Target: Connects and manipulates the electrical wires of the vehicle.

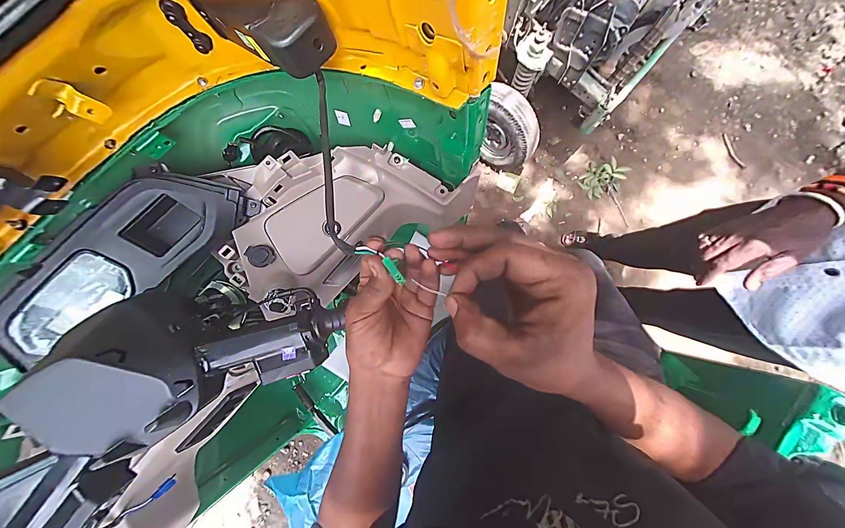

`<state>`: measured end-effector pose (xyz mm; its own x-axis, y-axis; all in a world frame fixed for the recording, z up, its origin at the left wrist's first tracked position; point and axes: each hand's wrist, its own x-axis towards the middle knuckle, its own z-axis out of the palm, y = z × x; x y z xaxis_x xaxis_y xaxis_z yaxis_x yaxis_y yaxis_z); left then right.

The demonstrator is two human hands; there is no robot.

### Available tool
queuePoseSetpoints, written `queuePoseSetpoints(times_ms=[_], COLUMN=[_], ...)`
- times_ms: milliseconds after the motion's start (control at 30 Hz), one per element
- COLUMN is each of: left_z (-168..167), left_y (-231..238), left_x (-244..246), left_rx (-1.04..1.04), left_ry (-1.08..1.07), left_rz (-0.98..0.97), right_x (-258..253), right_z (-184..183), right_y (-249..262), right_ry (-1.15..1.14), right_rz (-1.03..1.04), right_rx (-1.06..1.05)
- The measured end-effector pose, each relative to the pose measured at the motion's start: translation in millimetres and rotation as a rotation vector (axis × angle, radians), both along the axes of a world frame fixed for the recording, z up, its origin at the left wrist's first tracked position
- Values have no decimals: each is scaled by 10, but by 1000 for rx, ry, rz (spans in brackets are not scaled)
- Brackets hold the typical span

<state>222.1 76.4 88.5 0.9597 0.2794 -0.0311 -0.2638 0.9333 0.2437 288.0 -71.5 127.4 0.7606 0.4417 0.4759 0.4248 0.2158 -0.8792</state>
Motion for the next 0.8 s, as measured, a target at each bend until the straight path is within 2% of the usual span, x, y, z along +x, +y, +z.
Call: queuePoseSetpoints(times_ms=[400, 800], left_z=[17, 22], left_y=[-21, -37], left_x=[6, 7], left_rx=[73, 108], left_ry=[31, 28], left_rz=[32, 36], right_x=[-3, 20], right_z=[74, 78], right_y=[50, 60], right_ry=[15, 20], right_rz=[-33, -26], right_rx=[-107, -100])
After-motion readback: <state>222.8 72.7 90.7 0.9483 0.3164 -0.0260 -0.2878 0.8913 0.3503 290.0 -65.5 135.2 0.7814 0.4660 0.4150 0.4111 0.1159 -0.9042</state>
